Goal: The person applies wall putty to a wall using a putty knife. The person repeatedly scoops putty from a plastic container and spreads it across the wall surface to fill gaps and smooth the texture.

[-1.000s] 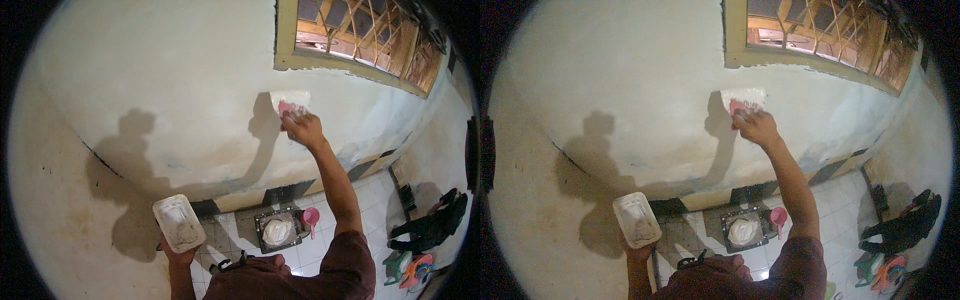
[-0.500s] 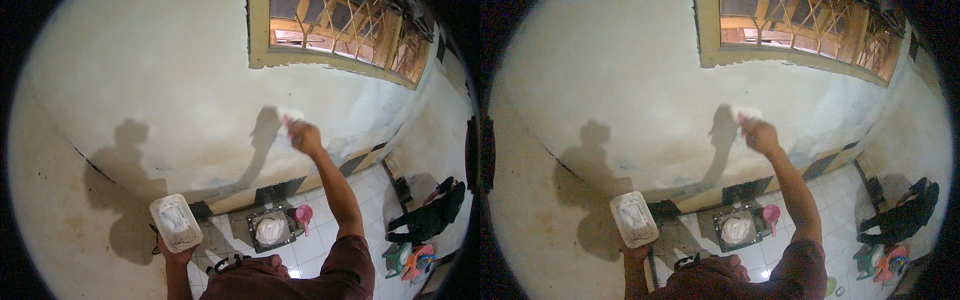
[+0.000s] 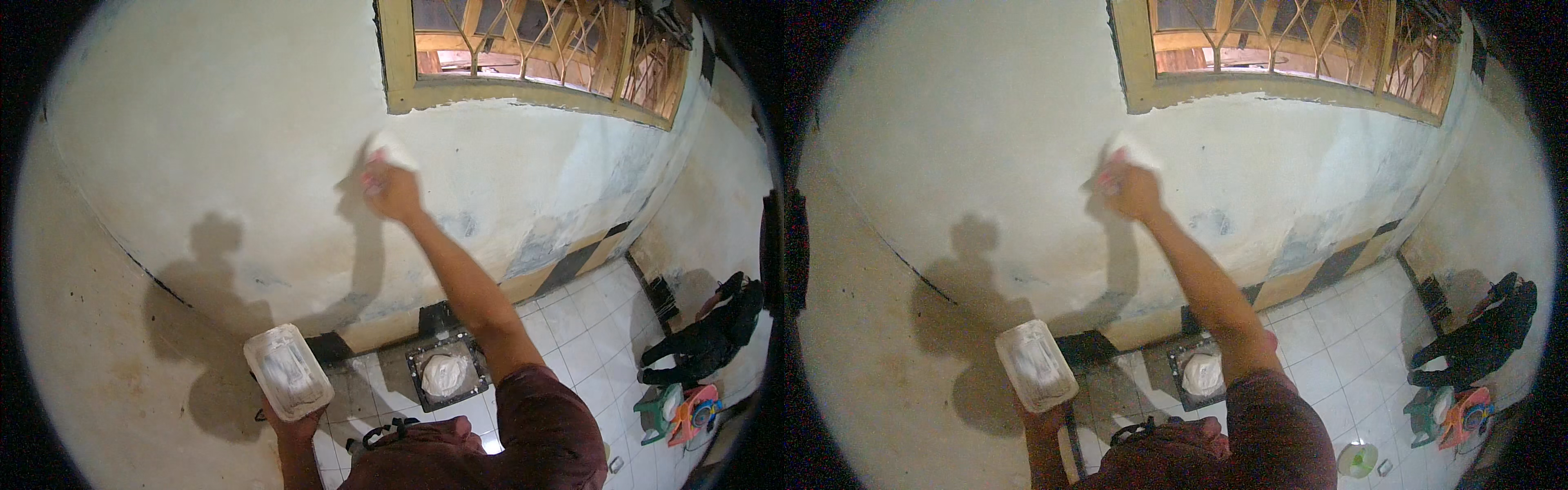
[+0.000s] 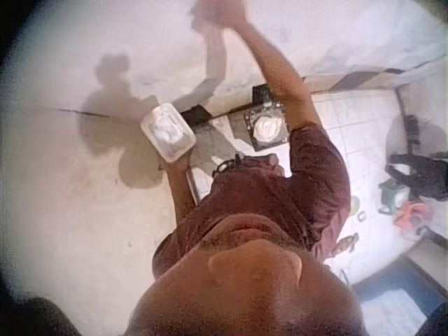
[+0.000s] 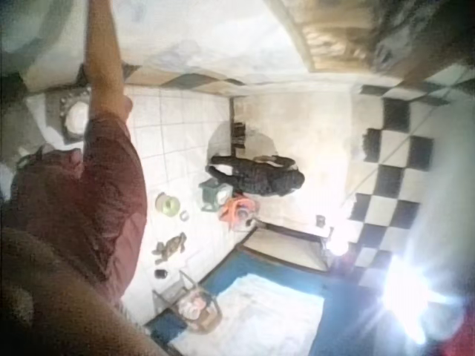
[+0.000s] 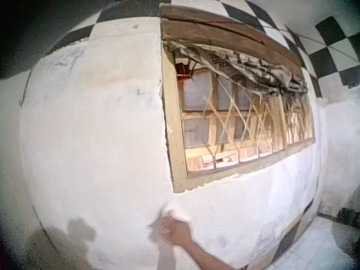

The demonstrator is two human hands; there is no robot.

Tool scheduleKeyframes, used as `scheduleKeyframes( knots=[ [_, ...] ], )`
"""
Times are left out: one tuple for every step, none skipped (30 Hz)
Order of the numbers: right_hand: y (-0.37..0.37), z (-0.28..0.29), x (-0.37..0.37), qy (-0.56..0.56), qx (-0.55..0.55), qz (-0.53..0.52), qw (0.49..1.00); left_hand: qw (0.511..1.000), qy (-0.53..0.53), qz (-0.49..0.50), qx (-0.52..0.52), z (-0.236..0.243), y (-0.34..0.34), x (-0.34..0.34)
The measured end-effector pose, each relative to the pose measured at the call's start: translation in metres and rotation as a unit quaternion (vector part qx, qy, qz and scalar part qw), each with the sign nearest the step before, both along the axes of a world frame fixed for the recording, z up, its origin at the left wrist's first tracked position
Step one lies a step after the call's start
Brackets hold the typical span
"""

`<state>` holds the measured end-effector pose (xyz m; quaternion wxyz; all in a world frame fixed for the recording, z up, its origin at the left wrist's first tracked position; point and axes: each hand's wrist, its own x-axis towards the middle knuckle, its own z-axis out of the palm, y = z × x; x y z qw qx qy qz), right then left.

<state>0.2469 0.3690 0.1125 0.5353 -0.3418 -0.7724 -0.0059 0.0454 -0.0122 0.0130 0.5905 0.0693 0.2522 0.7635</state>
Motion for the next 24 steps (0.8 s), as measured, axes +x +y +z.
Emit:
scheduleKeyframes(
  knots=[
    [-0.012, -0.007, -0.018, -0.081, 0.028, 0.025, 0.996, 0.997, 0.075, 0.002, 0.004, 0.000, 0.001, 0.002],
    [-0.044, -0.001, -0.038, -0.078, 0.041, 0.088, 0.992, 0.972, 0.235, 0.016, -0.007, 0.006, -0.003, 0.002],
    [-0.072, 0.007, -0.042, -0.085, 0.026, 0.110, 0.990, 0.969, 0.247, 0.019, -0.005, 0.012, -0.006, 0.002],
    [-0.076, 0.004, -0.036, -0.115, 0.080, 0.080, 0.987, 0.966, 0.259, 0.014, 0.000, 0.019, -0.005, 0.005],
    [-0.075, -0.005, -0.027, -0.146, 0.132, 0.055, 0.979, 0.992, 0.123, 0.006, 0.013, 0.024, -0.007, 0.008],
    [-0.074, -0.012, -0.018, -0.177, 0.182, 0.033, 0.967, 0.992, 0.124, 0.019, 0.009, 0.020, -0.012, 0.007],
    [-0.068, -0.015, -0.008, -0.186, 0.206, 0.010, 0.961, 0.991, 0.127, 0.032, 0.005, 0.016, -0.017, 0.005],
    [-0.059, -0.016, 0.007, -0.196, 0.229, -0.016, 0.953, 0.962, 0.266, 0.060, -0.015, -0.002, -0.023, -0.002],
    [-0.050, -0.016, 0.018, -0.205, 0.252, -0.038, 0.945, 0.922, 0.378, 0.069, -0.040, -0.008, -0.028, -0.006],
    [-0.044, -0.012, 0.025, -0.208, 0.291, -0.081, 0.930, 0.868, 0.483, 0.085, -0.073, -0.013, -0.034, -0.011],
    [-0.035, -0.007, 0.035, -0.211, 0.309, -0.079, 0.924, 0.817, 0.561, 0.077, -0.104, -0.011, -0.037, -0.013],
    [-0.027, -0.004, 0.042, -0.216, 0.303, -0.098, 0.923, 0.855, 0.501, 0.077, -0.108, -0.009, -0.039, -0.013],
    [-0.018, -0.001, 0.048, -0.222, 0.307, -0.108, 0.919, 0.889, 0.438, 0.082, -0.111, -0.008, -0.040, -0.013],
    [-0.009, 0.002, 0.055, -0.229, 0.312, -0.120, 0.914, 0.969, 0.217, 0.092, -0.079, -0.007, -0.042, -0.012],
    [0.008, -0.001, 0.065, -0.282, 0.228, -0.097, 0.927, 0.991, 0.106, 0.070, -0.040, -0.010, -0.040, -0.012],
    [0.030, -0.014, 0.081, -0.336, 0.140, -0.076, 0.928, 0.999, -0.009, 0.044, -0.010, -0.014, -0.036, -0.011],
    [0.043, -0.034, 0.089, -0.384, 0.046, -0.048, 0.921, 1.000, -0.001, 0.004, 0.016, -0.026, -0.036, -0.019],
    [0.038, -0.059, 0.092, -0.474, -0.008, 0.002, 0.880, 0.999, 0.012, -0.032, 0.041, -0.033, -0.039, -0.027],
    [0.044, -0.107, 0.112, -0.466, 0.039, -0.008, 0.884, 0.998, -0.003, -0.038, 0.045, -0.027, -0.030, -0.022],
    [0.028, -0.140, 0.109, -0.433, -0.037, -0.036, 0.900, 0.999, -0.013, -0.024, 0.047, -0.020, -0.029, -0.018],
    [-0.002, -0.142, 0.101, -0.509, 0.029, -0.004, 0.860, 0.999, -0.023, 0.004, 0.047, -0.016, -0.035, -0.019],
    [-0.008, -0.154, 0.123, -0.465, -0.118, 0.045, 0.876, 0.998, -0.027, -0.019, 0.055, -0.018, -0.029, -0.017],
    [-0.027, -0.148, 0.130, -0.409, -0.135, 0.070, 0.900, 0.998, -0.027, -0.024, 0.058, -0.022, -0.032, -0.023],
    [-0.035, -0.134, 0.136, -0.351, -0.141, 0.017, 0.926, 0.997, -0.028, -0.034, 0.061, -0.024, -0.032, -0.026]
  ],
)
